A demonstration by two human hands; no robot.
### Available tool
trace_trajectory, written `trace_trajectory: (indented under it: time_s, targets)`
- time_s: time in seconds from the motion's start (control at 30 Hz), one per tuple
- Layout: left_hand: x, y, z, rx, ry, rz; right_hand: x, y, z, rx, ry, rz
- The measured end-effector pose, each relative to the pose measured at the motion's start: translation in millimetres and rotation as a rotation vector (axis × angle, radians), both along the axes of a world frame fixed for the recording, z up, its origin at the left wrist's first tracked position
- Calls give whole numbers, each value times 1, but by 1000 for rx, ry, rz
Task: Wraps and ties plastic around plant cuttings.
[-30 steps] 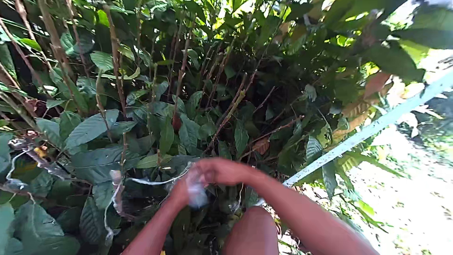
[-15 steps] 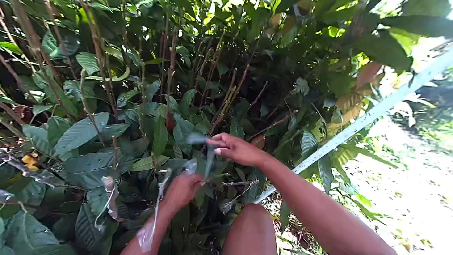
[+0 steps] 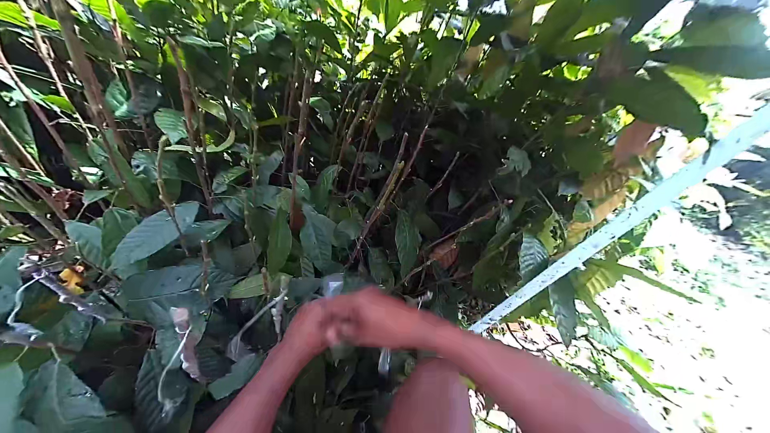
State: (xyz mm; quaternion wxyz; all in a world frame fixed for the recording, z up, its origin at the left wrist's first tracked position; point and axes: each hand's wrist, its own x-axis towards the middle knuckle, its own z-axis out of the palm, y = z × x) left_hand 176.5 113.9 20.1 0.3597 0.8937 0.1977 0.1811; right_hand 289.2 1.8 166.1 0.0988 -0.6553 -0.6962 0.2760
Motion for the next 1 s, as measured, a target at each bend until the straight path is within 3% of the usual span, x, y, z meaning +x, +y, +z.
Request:
trace_trajectory:
  time_s: [0.07,0.1,0.17,0.23,0.3,0.37,0.43,0.47,0.5,0.57,0.6,0.67,0.73,0.8,0.87,0.93,1.0]
  targets:
    - [5,-8,0,87,131,-72,53,19,-7,-105,100,-63]
    - [5,-7,6,119,176,-80,72,24,-17,-125,-20,-101]
    - [1,-1,11,145,146,-20,71,22,-34,-92,-267,-172]
    - [-3,4,6,158,81,52,49,2,-42,-74,-287,-190]
    - [-2,10,10,158,59,74,23,-22,-24,-75,-194,-109]
    - [4,6,17,131,103,23,6,-34,-2,-59,47,-65]
    - [10,-1,21,136,169,-60,26,-25,8,27,316,-165]
    - [12,-3,21,144,200,-103,50,-19,9,37,288,-202]
    - [10,-4,23,141,214,-123,68,-18,7,21,113,-227]
    - [3,3,29,127,205,-93,62,-26,-3,14,-226,-255]
    - [0,6,31,116,196,-68,43,-32,-3,17,-260,-246]
    - [3,0,32,102,192,-57,26,-35,2,101,-51,-222]
    - [8,-11,25,129,195,-85,58,-25,1,27,67,-183]
    - [3,-8,26,115,144,-59,71,-25,-11,-44,-202,-158]
    - [-1,1,29,98,91,-22,36,-30,-10,-6,-318,-123]
    - [1,-4,29,104,113,-42,22,-23,3,79,-94,-83]
    - [5,-13,27,129,122,-82,58,-5,4,-7,40,-101]
